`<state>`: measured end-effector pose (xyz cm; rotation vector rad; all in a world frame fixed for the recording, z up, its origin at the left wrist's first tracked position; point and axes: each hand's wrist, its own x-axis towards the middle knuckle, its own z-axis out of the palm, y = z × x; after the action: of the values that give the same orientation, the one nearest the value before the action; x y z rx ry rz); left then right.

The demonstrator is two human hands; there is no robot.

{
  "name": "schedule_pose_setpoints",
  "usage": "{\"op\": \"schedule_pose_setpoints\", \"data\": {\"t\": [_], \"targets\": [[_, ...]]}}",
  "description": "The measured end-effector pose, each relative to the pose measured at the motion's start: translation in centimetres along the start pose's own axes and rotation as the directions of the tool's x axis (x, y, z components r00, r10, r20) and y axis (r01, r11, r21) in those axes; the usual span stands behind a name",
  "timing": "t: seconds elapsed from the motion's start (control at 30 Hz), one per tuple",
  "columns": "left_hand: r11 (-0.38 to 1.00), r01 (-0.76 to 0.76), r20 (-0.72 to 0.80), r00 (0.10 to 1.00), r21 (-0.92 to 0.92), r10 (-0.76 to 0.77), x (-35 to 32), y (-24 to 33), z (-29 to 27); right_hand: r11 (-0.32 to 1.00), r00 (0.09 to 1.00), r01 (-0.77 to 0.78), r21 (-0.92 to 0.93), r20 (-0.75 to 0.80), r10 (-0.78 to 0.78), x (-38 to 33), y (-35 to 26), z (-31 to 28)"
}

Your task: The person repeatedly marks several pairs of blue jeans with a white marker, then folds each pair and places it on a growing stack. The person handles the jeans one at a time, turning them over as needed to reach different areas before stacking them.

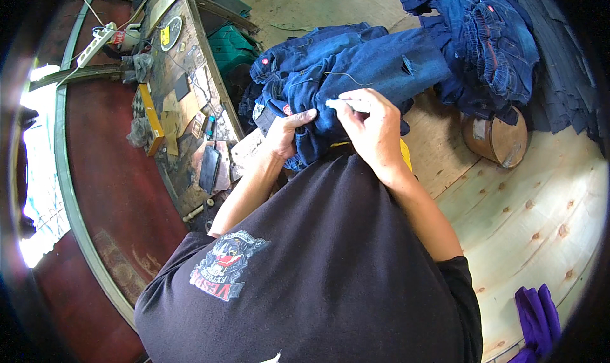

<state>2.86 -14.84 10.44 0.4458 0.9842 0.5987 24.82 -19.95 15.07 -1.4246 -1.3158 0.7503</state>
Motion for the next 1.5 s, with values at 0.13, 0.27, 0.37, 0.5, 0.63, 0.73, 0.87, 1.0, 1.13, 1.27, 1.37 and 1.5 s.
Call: {"op": "schedule_pose_setpoints", "data": {"t": [0.13,0.27,0.37,0.5,0.63,0.73,0.87,1.0,1.13,1.27,1.37,1.5], "targets": [[1.0,-0.01,0.031,0.999,-0.01,0.01,-0.1,-0.3,-0.2,0.996,0.998,0.037,-0.076,-0.055,-0.041,-0.1,-0.2,-0.1],[1.0,0.009,0.019,1.0,0.001,-0.009,-0.2,-0.4,-0.3,0.996,0.999,0.034,-0.081,-0.002,-0.034,-0.6,-0.3,0.0],[1.0,0.004,0.043,0.999,-0.012,-0.003,-0.4,-0.4,-0.4,1.0,0.991,-0.014,0.014,-0.135,0.016,-1.0,-0.2,0.2],[1.0,0.016,-0.004,1.0,0.016,-0.016,-0.7,-0.4,-0.3,0.996,0.996,0.085,-0.041,0.029,-0.083,-1.1,-0.1,0.3],[0.996,-0.079,0.103,0.991,-0.035,0.082,-1.0,-0.4,-0.2,1.0,0.988,-0.002,0.019,-0.155,0.005,-1.0,-0.2,-0.1],[0.999,-0.038,0.039,0.999,0.03,0.037,-1.1,-0.3,-0.1,0.995,0.994,0.099,0.007,-0.044,-0.099,-1.3,-0.3,-0.2],[0.999,-0.01,0.071,0.997,-0.032,0.012,-1.2,-0.2,0.1,1.0,0.999,0.012,0.01,0.033,-0.012,-1.6,0.1,-0.1],[0.997,-0.07,0.073,0.995,-0.043,0.073,-1.6,-0.4,0.4,0.982,0.986,-0.148,0.121,-0.062,0.156,-1.1,1.9,-0.5],[0.996,-0.035,0.048,0.998,-0.082,0.039,-1.7,-0.5,0.7,0.982,0.997,-0.079,0.174,0.018,0.077,-1.6,3.3,-0.6],[0.995,-0.092,-0.092,0.992,-0.023,0.09,-1.1,-0.1,0.5,0.988,0.977,-0.148,0.05,-0.146,0.154,-1.4,4.0,-0.5],[0.979,-0.199,-0.289,0.941,-0.053,0.175,-0.8,0.3,0.0,0.975,0.956,-0.224,0.003,-0.193,0.22,-0.6,3.8,-1.6],[0.959,-0.018,-0.164,0.986,-0.281,-0.029,-1.1,0.1,-0.2,0.991,0.989,-0.069,0.111,-0.12,0.082,0.8,2.4,-0.8]]}}
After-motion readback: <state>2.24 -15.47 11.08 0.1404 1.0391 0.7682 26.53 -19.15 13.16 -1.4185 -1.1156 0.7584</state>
